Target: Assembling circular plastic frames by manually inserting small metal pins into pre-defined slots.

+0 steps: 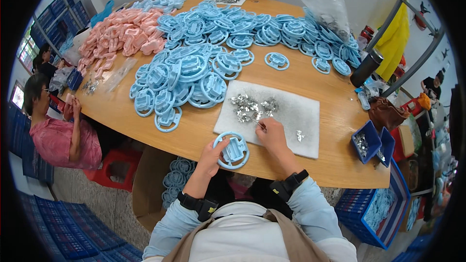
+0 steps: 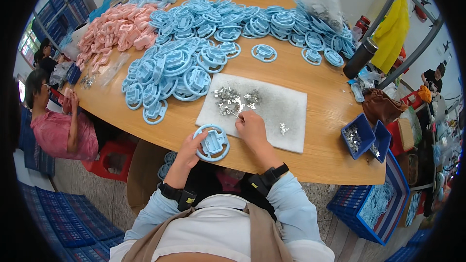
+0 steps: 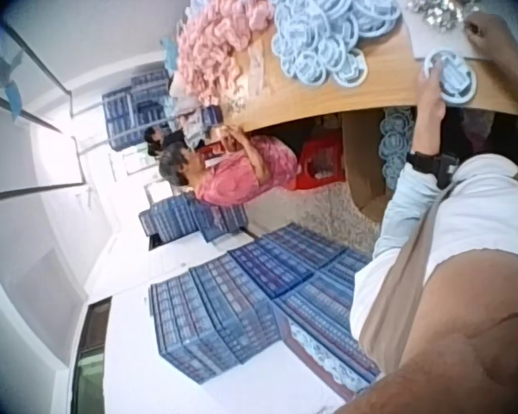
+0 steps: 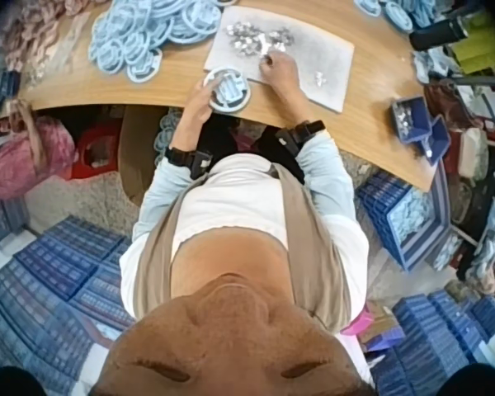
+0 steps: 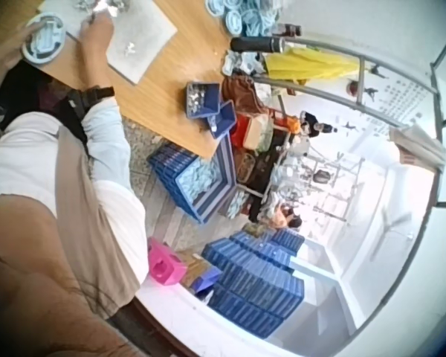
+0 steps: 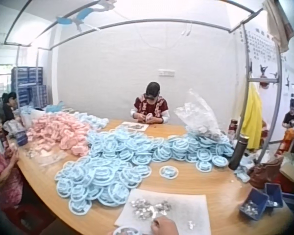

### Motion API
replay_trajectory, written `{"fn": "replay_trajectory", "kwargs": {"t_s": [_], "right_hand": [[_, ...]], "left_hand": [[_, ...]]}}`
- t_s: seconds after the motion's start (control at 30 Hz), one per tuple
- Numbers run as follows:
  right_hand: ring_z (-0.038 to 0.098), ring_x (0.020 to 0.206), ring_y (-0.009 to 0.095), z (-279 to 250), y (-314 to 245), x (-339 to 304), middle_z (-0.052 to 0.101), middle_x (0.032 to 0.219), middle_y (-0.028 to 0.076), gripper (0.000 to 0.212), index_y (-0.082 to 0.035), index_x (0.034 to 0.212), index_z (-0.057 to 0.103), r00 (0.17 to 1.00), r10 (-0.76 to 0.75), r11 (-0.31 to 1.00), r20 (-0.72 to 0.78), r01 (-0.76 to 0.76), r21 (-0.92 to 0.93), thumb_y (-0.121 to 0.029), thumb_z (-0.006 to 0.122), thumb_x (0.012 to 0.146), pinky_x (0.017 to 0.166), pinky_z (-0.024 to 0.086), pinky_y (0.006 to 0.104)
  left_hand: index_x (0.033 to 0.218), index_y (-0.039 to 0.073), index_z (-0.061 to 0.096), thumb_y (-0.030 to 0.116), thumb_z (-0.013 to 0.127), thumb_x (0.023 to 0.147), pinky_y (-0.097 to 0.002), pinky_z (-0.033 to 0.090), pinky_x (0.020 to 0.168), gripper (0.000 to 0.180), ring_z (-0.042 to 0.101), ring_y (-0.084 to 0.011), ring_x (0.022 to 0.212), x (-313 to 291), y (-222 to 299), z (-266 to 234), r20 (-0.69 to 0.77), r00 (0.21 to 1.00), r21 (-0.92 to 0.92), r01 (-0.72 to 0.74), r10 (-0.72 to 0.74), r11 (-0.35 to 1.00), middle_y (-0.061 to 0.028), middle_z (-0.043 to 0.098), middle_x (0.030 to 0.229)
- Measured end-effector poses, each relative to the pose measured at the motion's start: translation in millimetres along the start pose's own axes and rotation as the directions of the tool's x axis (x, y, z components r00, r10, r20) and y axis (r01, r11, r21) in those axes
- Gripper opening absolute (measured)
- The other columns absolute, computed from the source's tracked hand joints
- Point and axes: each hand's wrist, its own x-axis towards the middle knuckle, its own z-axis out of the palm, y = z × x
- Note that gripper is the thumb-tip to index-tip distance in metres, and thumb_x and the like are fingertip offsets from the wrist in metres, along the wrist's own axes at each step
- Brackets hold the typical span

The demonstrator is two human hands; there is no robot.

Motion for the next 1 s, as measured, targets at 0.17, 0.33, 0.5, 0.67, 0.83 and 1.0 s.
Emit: {"fn": "replay_trajectory", "kwargs": {"t_s": [0.17, 0.33, 0.5, 0.67, 0.83, 1.0], "right_hand": [[0.047, 0.051, 0.01, -8.3, -29.3, -9.4, 0.057, 0.068, 0.005, 0.009, -0.002, 0.081, 0.062, 0.989, -0.085, 0.94, 0.117, 0.04, 0.34, -0.006, 0.064, 0.073, 0.047, 0.038, 0.0247], [0.047, 0.052, 0.01, -10.9, -50.1, -9.1, 0.057, 0.072, 0.004, 0.019, -0.004, 0.09, 0.061, 0.948, -0.22, 0.919, 0.228, 0.123, 0.375, -0.001, 0.064, 0.072, 0.048, 0.039, 0.0243], [0.057, 0.064, 0.019, -12.1, -48.5, -10.4, 0.059, 0.082, 0.008, 0.024, -0.004, 0.094, 0.061, 0.907, -0.343, 0.909, 0.244, 0.256, 0.328, 0.001, 0.061, 0.07, 0.056, 0.046, 0.0281], [0.06, 0.073, 0.028, -12.0, -50.8, -13.2, 0.059, 0.089, 0.01, 0.026, -0.005, 0.095, 0.06, 0.882, -0.378, 0.92, 0.281, 0.324, 0.22, 0.002, 0.06, 0.069, 0.062, 0.049, 0.0325], [0.06, 0.07, 0.028, -10.2, -50.9, -18.9, 0.057, 0.091, 0.007, 0.027, -0.008, 0.093, 0.058, 0.845, -0.391, 0.908, 0.364, 0.42, 0.001, 0.0, 0.06, 0.067, 0.06, 0.05, 0.0347], [0.06, 0.068, 0.028, -10.8, -54.1, -21.0, 0.057, 0.091, 0.007, 0.026, -0.008, 0.092, 0.058, 0.842, -0.416, 0.893, 0.342, 0.45, -0.023, -0.001, 0.059, 0.067, 0.058, 0.05, 0.0348]], "left_hand": [[0.1, 0.003, 0.055, 0.019, 0.056, 0.085, -0.0271, 0.051, 0.065, 0.022, 0.061, -0.0133, 0.076, 1.4, 5.3, 6.7, 0.045, 0.997, 0.0, 0.068, -0.068, 0.998, -0.005, 0.061, 0.087], [0.099, 0.002, 0.055, 0.019, 0.056, 0.085, -0.0267, 0.051, 0.065, 0.022, 0.061, -0.0135, 0.077, 0.6, 6.1, 5.1, 0.1, 0.99, 0.001, 0.1, -0.1, 0.995, -0.0054, 0.061, 0.087], [0.098, 0.002, 0.055, 0.02, 0.056, 0.085, -0.0257, 0.05, 0.063, 0.022, 0.061, -0.0124, 0.074, -0.2, 4.6, 3.9, 0.101, 0.991, -0.014, 0.084, -0.082, 0.996, -0.005, 0.061, 0.086], [0.097, 0.002, 0.055, 0.02, 0.056, 0.085, -0.0246, 0.05, 0.063, 0.022, 0.061, -0.0114, 0.074, 2.5, 2.1, 0.1, 0.125, 0.989, -0.002, 0.083, -0.082, 0.997, -0.0041, 0.061, 0.085], [0.098, 0.002, 0.055, 0.02, 0.056, 0.085, -0.0253, 0.051, 0.064, 0.023, 0.061, -0.0122, 0.075, 1.5, 3.4, 0.2, 0.129, 0.986, 0.01, 0.104, -0.105, 0.994, -0.0048, 0.061, 0.086], [0.099, 0.001, 0.055, 0.02, 0.056, 0.085, -0.0269, 0.052, 0.065, 0.024, 0.062, -0.0137, 0.076, 0.2, 4.8, 1.1, 0.133, 0.984, 0.03, 0.114, -0.117, 0.993, -0.006, 0.062, 0.088]]}}
